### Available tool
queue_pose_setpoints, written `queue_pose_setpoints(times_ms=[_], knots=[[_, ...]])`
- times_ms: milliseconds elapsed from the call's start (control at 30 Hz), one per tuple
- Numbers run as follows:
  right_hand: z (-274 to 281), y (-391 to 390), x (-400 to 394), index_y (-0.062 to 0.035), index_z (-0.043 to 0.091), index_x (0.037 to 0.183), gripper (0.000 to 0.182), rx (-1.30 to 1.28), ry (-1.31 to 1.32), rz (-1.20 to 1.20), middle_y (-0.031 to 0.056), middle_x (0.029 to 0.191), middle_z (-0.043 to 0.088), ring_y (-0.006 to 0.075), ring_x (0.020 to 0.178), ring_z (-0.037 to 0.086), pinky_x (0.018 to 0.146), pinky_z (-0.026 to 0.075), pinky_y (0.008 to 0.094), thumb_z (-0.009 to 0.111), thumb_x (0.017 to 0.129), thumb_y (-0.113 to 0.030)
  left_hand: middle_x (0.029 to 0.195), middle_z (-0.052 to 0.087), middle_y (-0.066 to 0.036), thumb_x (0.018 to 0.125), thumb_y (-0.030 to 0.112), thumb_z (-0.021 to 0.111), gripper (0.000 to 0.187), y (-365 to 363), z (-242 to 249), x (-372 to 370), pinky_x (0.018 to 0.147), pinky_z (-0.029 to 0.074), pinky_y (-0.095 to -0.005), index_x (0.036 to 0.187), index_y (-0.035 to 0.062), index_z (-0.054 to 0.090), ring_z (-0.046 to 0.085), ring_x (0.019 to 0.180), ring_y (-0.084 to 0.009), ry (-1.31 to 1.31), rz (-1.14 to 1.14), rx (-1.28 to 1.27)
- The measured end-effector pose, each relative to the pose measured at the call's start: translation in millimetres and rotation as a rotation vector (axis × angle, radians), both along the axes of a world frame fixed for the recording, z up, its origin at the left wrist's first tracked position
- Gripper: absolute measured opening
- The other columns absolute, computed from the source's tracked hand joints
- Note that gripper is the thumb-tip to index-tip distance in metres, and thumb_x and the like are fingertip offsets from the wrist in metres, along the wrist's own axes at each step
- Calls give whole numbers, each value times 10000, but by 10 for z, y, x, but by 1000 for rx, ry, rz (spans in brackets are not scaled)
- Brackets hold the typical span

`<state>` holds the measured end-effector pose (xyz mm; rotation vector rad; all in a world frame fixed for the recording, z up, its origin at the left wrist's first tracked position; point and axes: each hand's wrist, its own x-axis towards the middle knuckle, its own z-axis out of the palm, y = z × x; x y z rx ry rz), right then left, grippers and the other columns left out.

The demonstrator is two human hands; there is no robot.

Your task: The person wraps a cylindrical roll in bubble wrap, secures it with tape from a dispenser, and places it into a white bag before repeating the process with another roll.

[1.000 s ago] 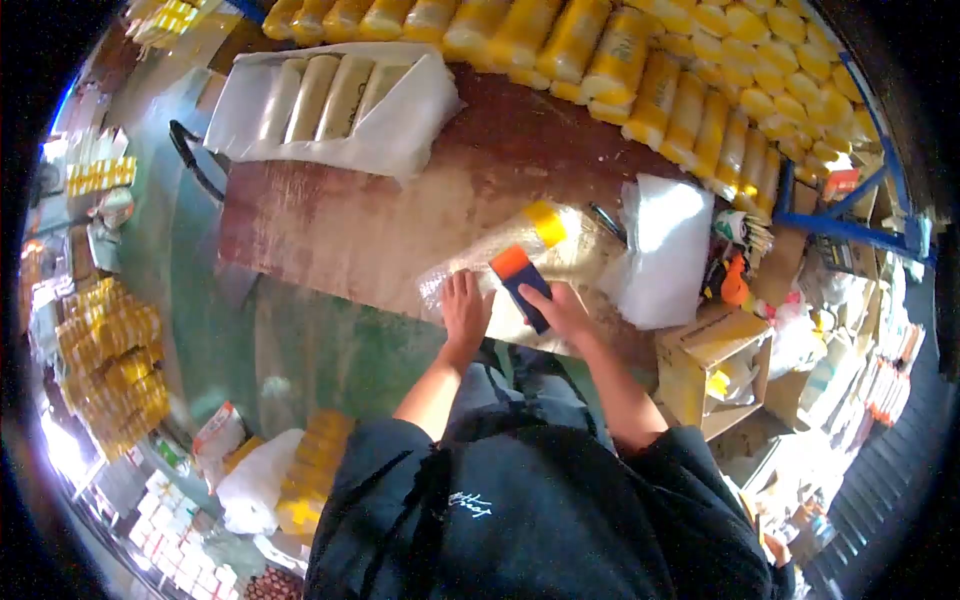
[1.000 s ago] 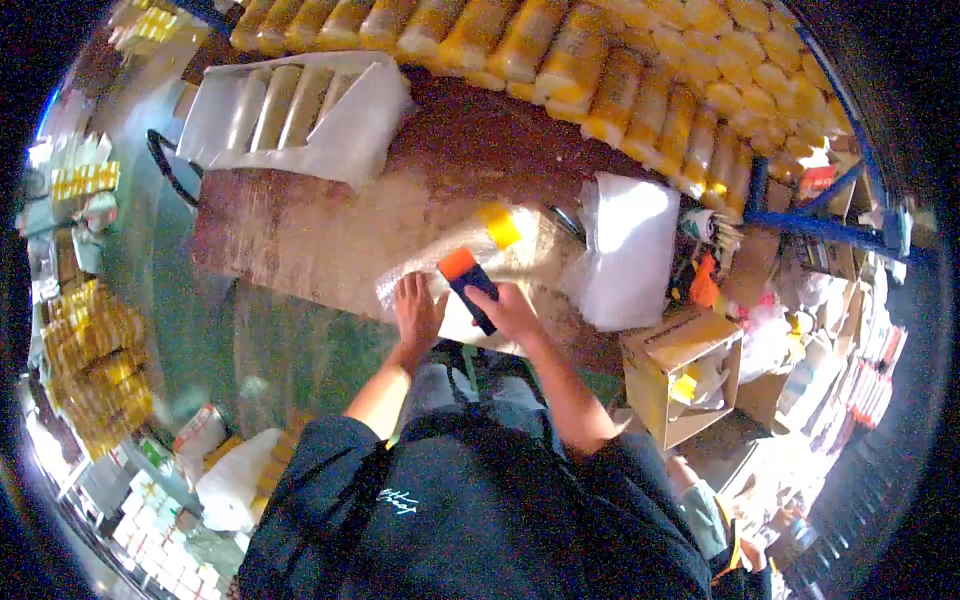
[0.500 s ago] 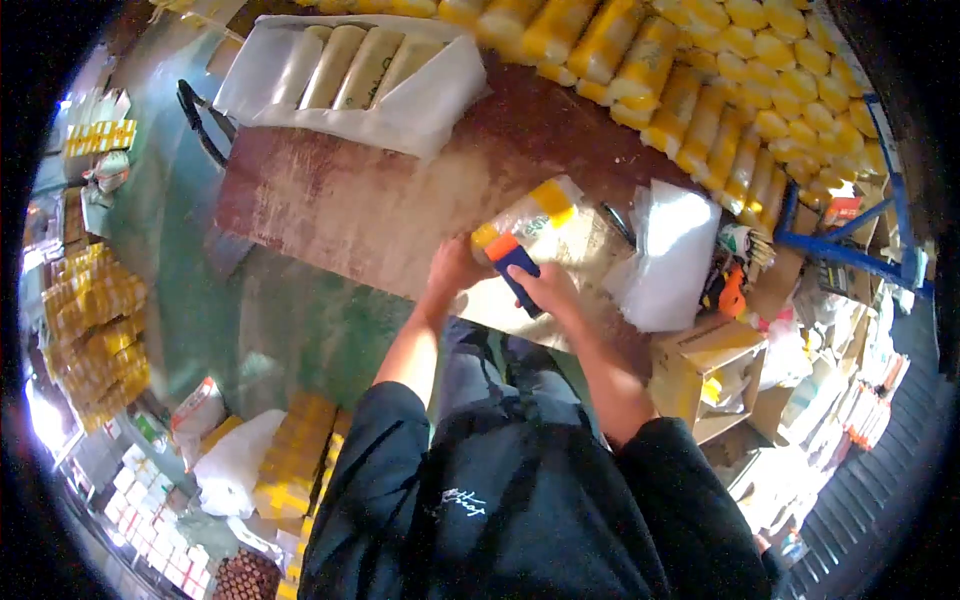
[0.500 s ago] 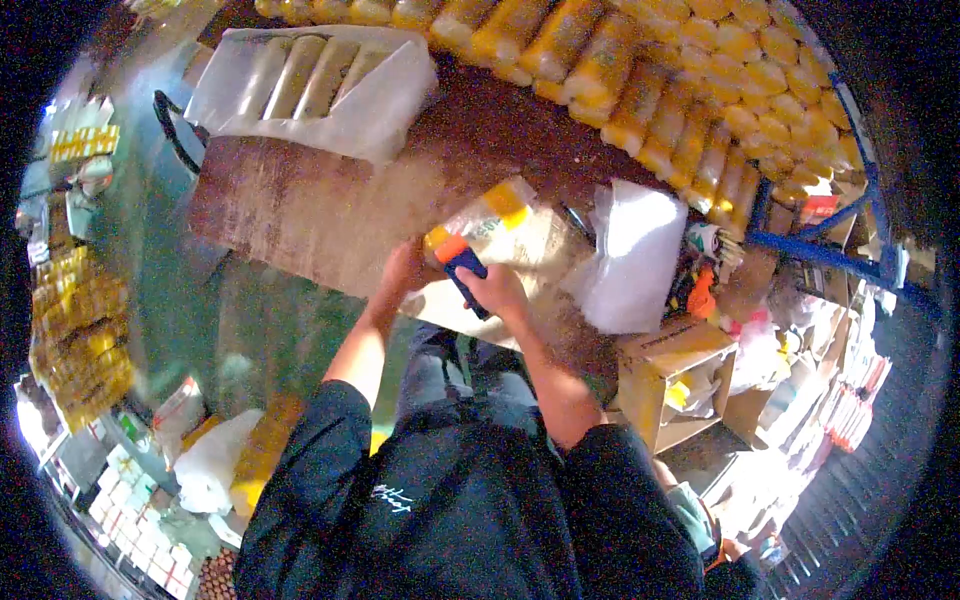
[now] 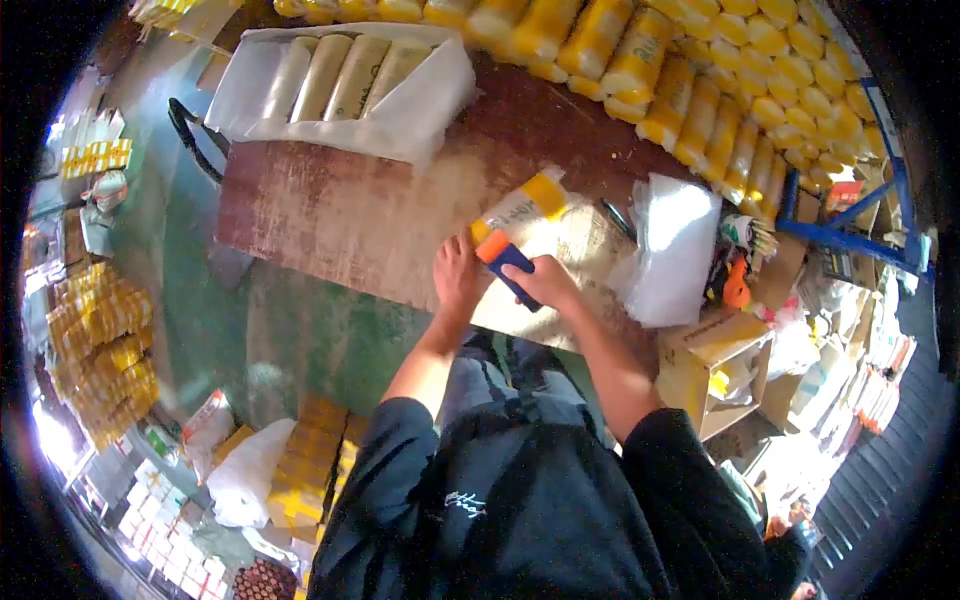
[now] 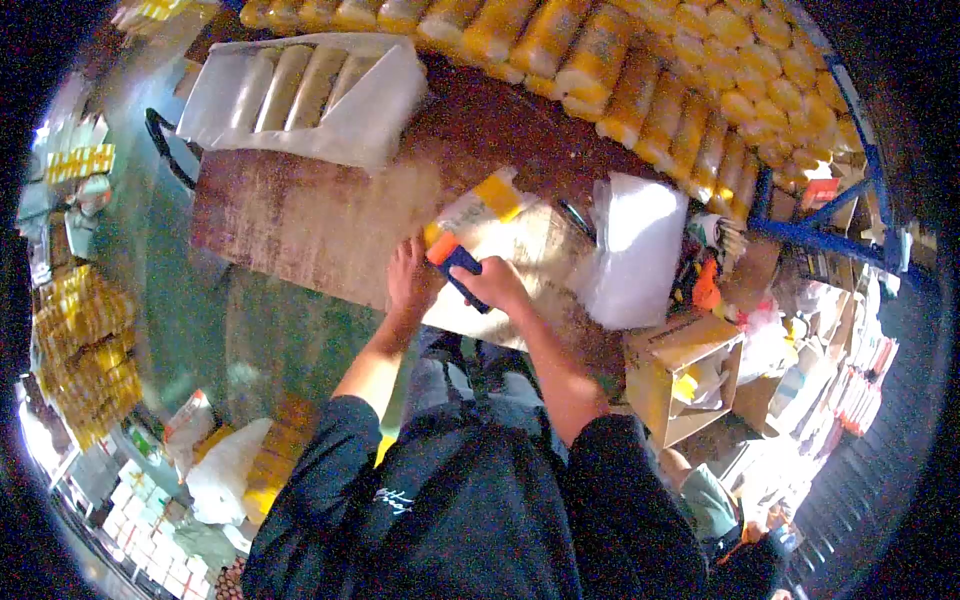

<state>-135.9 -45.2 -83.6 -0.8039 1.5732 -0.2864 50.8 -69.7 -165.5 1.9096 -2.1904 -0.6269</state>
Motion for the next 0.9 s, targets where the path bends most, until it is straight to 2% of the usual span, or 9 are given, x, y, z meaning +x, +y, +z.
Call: queue_pose_setpoints(times_ms=[133, 267, 400, 500, 567, 633, 733, 833, 900], knots=[[165, 26, -67, 10, 717, 813, 458, 10, 7, 2, 89, 661, 705, 169, 561, 698, 534, 545, 308, 713, 931, -432, 1307, 583, -194, 638, 432, 883, 988, -693, 326, 279, 923, 528, -467, 1454, 75, 456, 578, 1185, -421, 245, -255, 702], [65, -103, 16, 14, 718, 844, 460, 26, -82, -7, 93, 673, 712, 164, 573, 702, 538, 545, 297, 708, 939, -436, 1257, 601, -202, 640, 403, 893, 980, -194, 552, -25, 957, 510, -458, 1438, 45, 451, 578, 1177, -419, 43, -1, 40], [41, 6, -34, 20, 718, 891, 456, 37, -118, -33, 95, 693, 724, 149, 588, 702, 536, 540, 288, 700, 947, -432, 1279, 600, -207, 647, 349, 902, 890, -331, 429, 66, 980, 506, -477, 1371, 36, 489, 587, 1149, -418, 129, 36, 373], [-157, 63, -112, 20, 725, 884, 450, 9, -181, -81, 98, 704, 733, 147, 586, 700, 541, 539, 284, 704, 944, -426, 1351, 567, -209, 637, 343, 911, 921, -564, 360, 307, 997, 500, -486, 1388, 37, 475, 567, 1194, -407, 268, -141, 387], [-19, -78, 2, 23, 735, 873, 446, 39, -33, 21, 90, 696, 733, 145, 594, 706, 551, 540, 288, 717, 932, -419, 1472, 464, -228, 628, 313, 914, 1002, -270, 508, 141, 985, 499, -492, 1454, 41, 418, 497, 1297, -402, -32, -107, 185], [46, -114, 80, 23, 739, 869, 446, 24, -57, -42, 89, 693, 733, 148, 588, 703, 547, 537, 292, 721, 928, -419, 1408, 520, -251, 619, 311, 912, 997, -75, 242, 83, 980, 498, -488, 1451, 36, 436, 521, 1267, -426, -37, -69, -45], [-12, 95, -23, 35, 717, 854, 447, 11, -96, -90, 90, 693, 713, 167, 590, 711, 527, 533, 291, 720, 935, -405, 1333, 577, -264, 618, 341, 921, 995, -389, 116, 111, 995, 494, -486, 1445, 36, 458, 544, 1244, -443, 92, 13, 349], [-36, 92, -19, 34, 708, 834, 453, -19, -151, -133, 91, 679, 703, 169, 583, 709, 521, 536, 293, 714, 940, -406, 1275, 603, -261, 648, 377, 923, 984, -745, 506, 305, 1027, 486, -473, 1446, 38, 459, 553, 1222, -454, 247, -64, 623], [-41, -19, 45, 34, 703, 835, 451, -30, -141, -109, 90, 674, 699, 168, 576, 706, 518, 539, 293, 712, 943, -404, 1300, 594, -221, 658, 357, 915, 994, -482, 495, 157, 1022, 492, -463, 1468, 44, 431, 551, 1221, -446, 44, -30, 215]])
